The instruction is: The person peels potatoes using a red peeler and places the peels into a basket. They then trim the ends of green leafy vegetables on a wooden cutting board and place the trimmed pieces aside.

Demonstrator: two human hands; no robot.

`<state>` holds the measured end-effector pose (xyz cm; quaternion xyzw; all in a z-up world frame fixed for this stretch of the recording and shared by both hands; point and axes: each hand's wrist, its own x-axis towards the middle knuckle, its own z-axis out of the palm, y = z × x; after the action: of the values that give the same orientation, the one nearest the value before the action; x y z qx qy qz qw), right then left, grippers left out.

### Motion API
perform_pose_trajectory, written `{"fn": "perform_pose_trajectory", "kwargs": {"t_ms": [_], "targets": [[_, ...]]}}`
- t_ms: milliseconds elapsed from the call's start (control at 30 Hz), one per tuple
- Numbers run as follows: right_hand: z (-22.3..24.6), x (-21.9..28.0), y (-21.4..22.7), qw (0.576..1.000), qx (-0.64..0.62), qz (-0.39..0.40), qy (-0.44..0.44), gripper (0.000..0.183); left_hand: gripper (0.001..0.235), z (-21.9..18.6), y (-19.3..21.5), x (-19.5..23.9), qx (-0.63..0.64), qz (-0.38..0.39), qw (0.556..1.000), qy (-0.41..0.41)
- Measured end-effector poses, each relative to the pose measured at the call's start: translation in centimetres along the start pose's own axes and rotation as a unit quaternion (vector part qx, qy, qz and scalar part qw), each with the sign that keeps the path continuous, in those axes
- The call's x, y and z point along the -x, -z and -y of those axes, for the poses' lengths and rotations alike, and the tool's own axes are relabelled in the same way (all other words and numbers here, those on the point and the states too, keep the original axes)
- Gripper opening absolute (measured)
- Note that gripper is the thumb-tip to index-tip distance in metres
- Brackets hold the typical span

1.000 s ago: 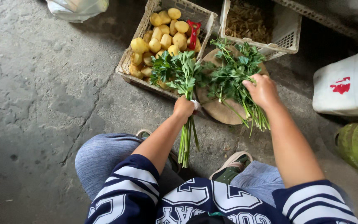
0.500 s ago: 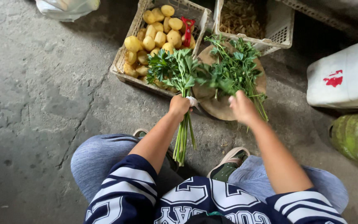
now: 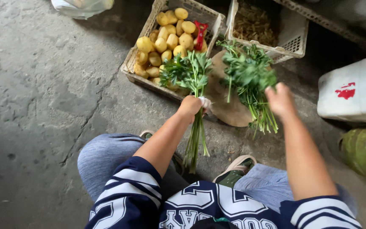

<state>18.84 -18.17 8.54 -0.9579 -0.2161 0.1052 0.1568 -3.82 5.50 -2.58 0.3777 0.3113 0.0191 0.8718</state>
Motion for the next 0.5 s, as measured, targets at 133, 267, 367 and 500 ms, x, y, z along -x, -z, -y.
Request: {"fn": "perform_pose_trajectory", "kwargs": {"t_ms": [133, 267, 367, 500], "targets": [[-1.4, -1.8, 3.2, 0.904, -0.416, 0.063, -0.070, 0.017, 0.009, -0.5, -0.4, 0.4, -0.065, -0.048, 0.996, 0.024], [0.8, -1.3, 5.4, 0.789, -0.605, 0.092, -0.060, 0.022, 0.004, -0.4, -0.2, 0.4, -0.056, -0.084, 0.995, 0.005], [4.3, -1.9, 4.6, 0.784, -0.615, 0.070, -0.044, 0.025, 0.006, -0.1, 0.1, 0.4, -0.015, -0.082, 0.996, -0.020], [8.6, -4.4, -0.7, 0.940, -0.336, 0.015, -0.049, 0.039, 0.005, -1.3, -0.2, 0.7, 0.021, -0.068, 0.997, -0.028]]}}
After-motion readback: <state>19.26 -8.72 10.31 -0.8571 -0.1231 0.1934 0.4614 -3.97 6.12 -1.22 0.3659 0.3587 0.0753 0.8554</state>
